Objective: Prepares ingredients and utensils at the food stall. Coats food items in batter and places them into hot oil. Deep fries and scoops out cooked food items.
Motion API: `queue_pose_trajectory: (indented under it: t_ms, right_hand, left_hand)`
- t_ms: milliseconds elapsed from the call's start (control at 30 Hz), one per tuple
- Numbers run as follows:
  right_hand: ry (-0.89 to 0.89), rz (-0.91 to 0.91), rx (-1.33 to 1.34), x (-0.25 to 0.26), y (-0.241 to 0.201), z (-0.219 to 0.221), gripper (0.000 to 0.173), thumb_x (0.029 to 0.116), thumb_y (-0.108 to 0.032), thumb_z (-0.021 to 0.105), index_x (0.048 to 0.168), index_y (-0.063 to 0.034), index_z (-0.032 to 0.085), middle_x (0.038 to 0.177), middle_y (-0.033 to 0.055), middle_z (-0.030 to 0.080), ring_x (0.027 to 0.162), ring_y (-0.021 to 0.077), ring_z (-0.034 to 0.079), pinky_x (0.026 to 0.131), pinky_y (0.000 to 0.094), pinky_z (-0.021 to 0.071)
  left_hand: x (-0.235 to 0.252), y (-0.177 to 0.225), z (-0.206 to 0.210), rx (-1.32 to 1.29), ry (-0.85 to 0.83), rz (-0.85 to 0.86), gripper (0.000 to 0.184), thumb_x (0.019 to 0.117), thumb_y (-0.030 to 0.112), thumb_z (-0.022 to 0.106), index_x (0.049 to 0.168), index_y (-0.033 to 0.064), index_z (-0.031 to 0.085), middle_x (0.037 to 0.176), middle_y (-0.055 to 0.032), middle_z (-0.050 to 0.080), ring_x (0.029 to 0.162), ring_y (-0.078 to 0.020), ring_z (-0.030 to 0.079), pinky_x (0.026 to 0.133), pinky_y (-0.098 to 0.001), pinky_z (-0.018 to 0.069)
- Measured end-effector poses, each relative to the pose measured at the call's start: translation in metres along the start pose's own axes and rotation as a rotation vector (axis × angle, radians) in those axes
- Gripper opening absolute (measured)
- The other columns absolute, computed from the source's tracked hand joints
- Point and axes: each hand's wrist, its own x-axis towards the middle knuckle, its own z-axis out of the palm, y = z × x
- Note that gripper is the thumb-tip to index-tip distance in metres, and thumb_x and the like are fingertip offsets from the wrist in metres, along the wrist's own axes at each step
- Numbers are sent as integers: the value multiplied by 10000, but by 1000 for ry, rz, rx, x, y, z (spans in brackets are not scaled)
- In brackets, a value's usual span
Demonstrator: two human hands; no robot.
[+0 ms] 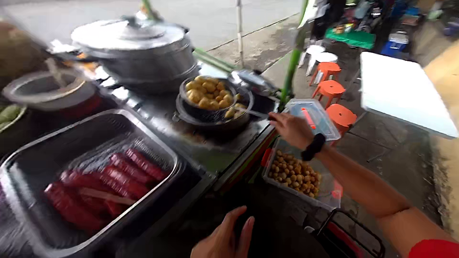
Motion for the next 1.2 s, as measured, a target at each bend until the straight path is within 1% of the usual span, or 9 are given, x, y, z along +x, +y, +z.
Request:
queue_pose_trajectory:
  t_ms: [167, 300, 500, 600, 767, 900, 1000, 1067, 1200]
  right_hand:
    - [-13, -54, -44, 8, 17, 4, 447, 1085, -333, 489, 1390, -33, 621, 1235, 265, 683, 1116, 478, 664, 926, 676, 494]
    - [33, -51, -38, 8, 19, 7, 427, 1083, -320, 509, 1368, -28, 637, 1200, 270, 692, 1088, 485, 669, 889, 697, 488]
    - [10, 35, -34, 5, 13, 3, 422, 1081, -308, 512, 1379, -34, 630, 1216, 261, 684, 1090, 468, 671, 901, 670, 506]
    - [47, 24, -43, 1, 12, -1, 377, 1070, -289, 546, 1337, -50, 664, 1166, 235, 701, 1019, 432, 693, 840, 642, 534]
    - [16, 52, 63, -11, 31, -35, 372, 1059, -310, 574, 1333, -82, 680, 1205, 184, 717, 1096, 384, 689, 939, 640, 510]
    - [67, 18, 98, -63, 70, -74, 311, 1034, -239, 622, 1268, -57, 716, 1111, 190, 742, 981, 368, 719, 888, 633, 535]
    - [21, 99, 105, -125, 87, -111, 288, 1035, -173, 619, 1275, -34, 700, 1081, 210, 735, 876, 350, 702, 816, 589, 543]
    - [-25, 184, 69, -173, 100, -120, 304, 1051, -196, 590, 1309, -60, 677, 1080, 199, 726, 829, 326, 689, 765, 553, 553]
    - [-12, 417, -161, -233, 120, -98, 345, 1046, -257, 606, 1334, -81, 677, 1151, 240, 701, 981, 469, 681, 813, 724, 492]
  left_hand:
    - [0, -10, 9, 6, 144, -9, 376, 1023, 417, 550, 1148, 118, 740, 579, 21, 548, 453, -115, 467, 440, -292, 399]
    - [2, -8, 8, -7, 154, -4, 375, 1017, 407, 556, 1139, 109, 748, 579, 14, 554, 453, -122, 480, 442, -296, 417]
    - [0, -9, 7, 8, 195, 18, 374, 1000, 414, 566, 1127, 118, 757, 543, 31, 511, 425, -103, 437, 420, -278, 387]
    - [-1, -5, 4, 15, 177, 25, 367, 996, 384, 577, 1122, 93, 761, 535, 16, 512, 419, -118, 446, 420, -300, 398]
    - [-4, -2, 3, 12, 119, 13, 369, 1004, 360, 589, 1151, 65, 754, 542, -13, 528, 430, -156, 468, 439, -352, 420]
    - [-5, -3, 2, 7, 148, 11, 375, 1005, 386, 589, 1153, 83, 752, 554, -8, 545, 436, -152, 480, 440, -365, 429]
    - [-6, -6, 2, 19, 162, 56, 361, 1019, 391, 564, 1152, 103, 737, 586, -13, 569, 445, -140, 486, 428, -347, 429]
    - [-12, -7, 3, 22, 131, 62, 393, 1031, 408, 544, 1154, 89, 736, 583, -15, 539, 455, -130, 461, 441, -325, 403]
    - [-12, -9, 0, 41, 100, 70, 445, 1037, 461, 520, 1168, 90, 730, 590, 17, 498, 478, -66, 415, 463, -255, 356]
